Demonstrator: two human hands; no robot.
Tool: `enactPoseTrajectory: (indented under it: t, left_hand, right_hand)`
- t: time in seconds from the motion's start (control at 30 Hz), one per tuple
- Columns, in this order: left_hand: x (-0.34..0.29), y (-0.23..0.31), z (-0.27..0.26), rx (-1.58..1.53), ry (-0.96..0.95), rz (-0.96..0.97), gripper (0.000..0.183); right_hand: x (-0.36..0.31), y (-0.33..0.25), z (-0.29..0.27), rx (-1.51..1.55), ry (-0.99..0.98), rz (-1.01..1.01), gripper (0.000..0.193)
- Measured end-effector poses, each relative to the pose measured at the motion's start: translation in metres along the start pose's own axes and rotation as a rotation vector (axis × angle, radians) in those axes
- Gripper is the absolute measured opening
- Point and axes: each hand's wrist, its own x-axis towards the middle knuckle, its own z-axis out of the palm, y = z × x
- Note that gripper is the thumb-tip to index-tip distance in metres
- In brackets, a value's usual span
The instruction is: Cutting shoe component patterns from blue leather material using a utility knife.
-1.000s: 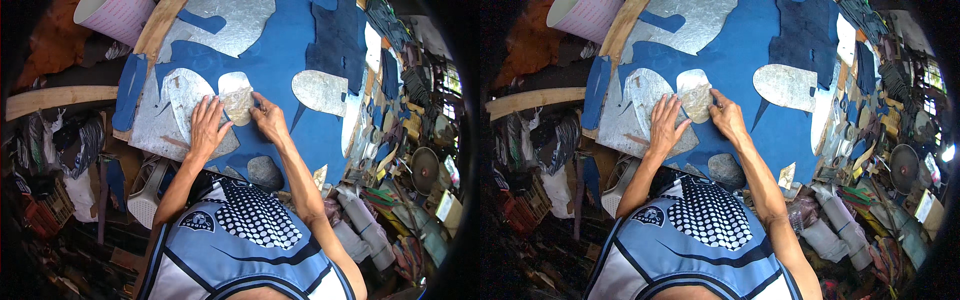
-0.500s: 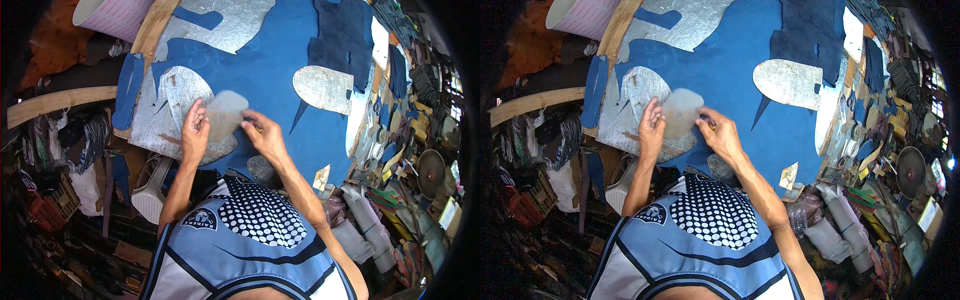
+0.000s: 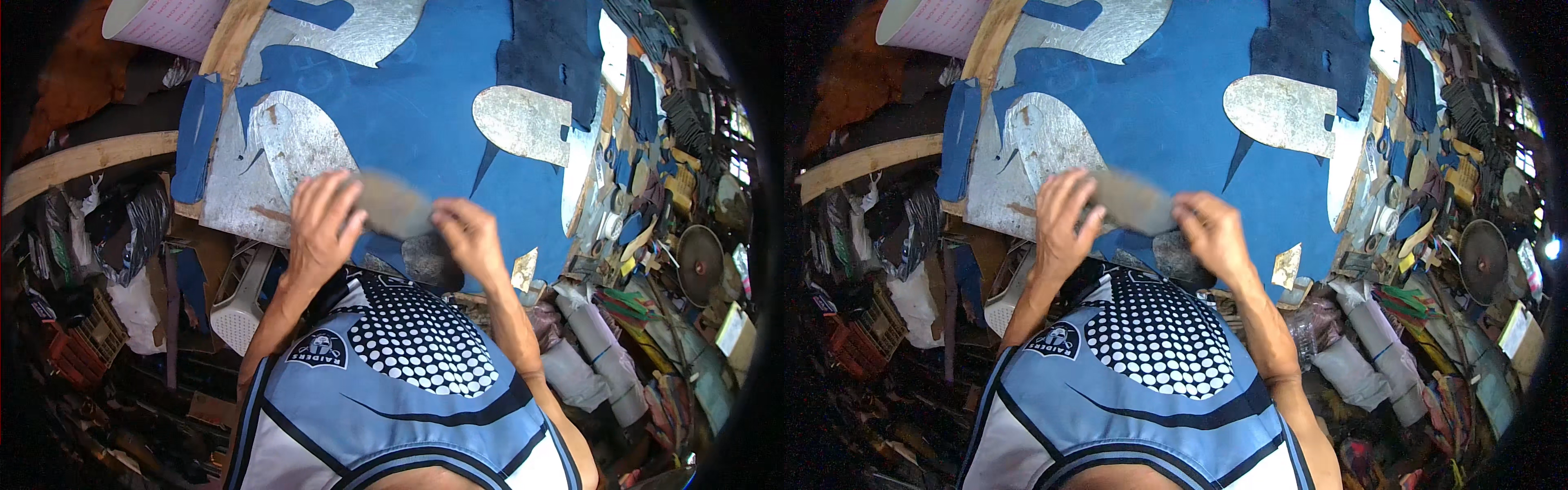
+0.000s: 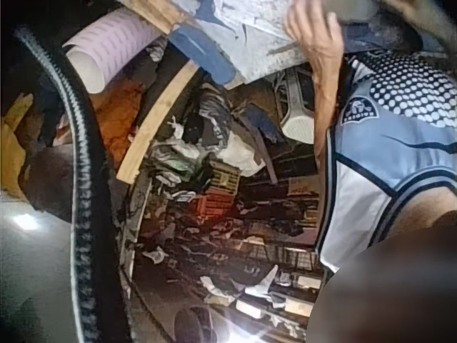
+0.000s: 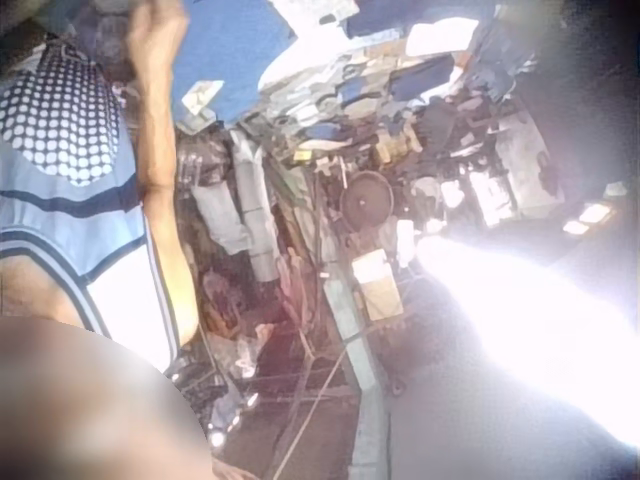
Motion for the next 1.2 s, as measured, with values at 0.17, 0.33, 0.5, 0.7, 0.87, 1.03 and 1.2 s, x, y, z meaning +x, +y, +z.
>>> enactPoseTrajectory:
  t: [0.17, 0.33, 0.5, 0.7, 0.87, 1.03, 1.2]
  left_hand:
    - [0.002, -0.036, 0.034, 0.020, 0.014, -0.149, 0.067]
    - [0.013, -0.037, 0.059, 0.044, 0.071, -0.167, 0.083]
    - [0.006, -0.028, 0.067, 0.012, 0.071, -0.217, 0.085]
    - [-0.002, -0.021, 0.080, 0.023, 0.123, -0.227, 0.080]
    - [-0.009, -0.015, 0.082, 0.045, 0.109, -0.262, 0.080]
    - [-0.019, -0.008, 0.087, 0.054, 0.092, -0.282, 0.082]
    - [-0.007, -0.006, 0.089, 0.076, 0.078, -0.312, 0.083]
  right_hand:
    - [0.058, 0.010, -0.009, 0.292, 0.170, 0.396, 0.030]
    - [0.091, 0.023, 0.025, 0.405, -0.009, 0.352, 0.024]
    - [0.100, 0.021, 0.034, 0.369, -0.028, 0.390, 0.023]
    - [0.098, 0.029, 0.042, 0.133, 0.056, 0.224, 0.043]
    - [0.099, 0.027, 0.038, -0.010, -0.039, 0.147, 0.047]
    - [0.089, 0.018, 0.035, -0.104, -0.084, 0.155, 0.048]
    - [0.098, 0.021, 0.035, -0.071, -0.056, 0.145, 0.047]
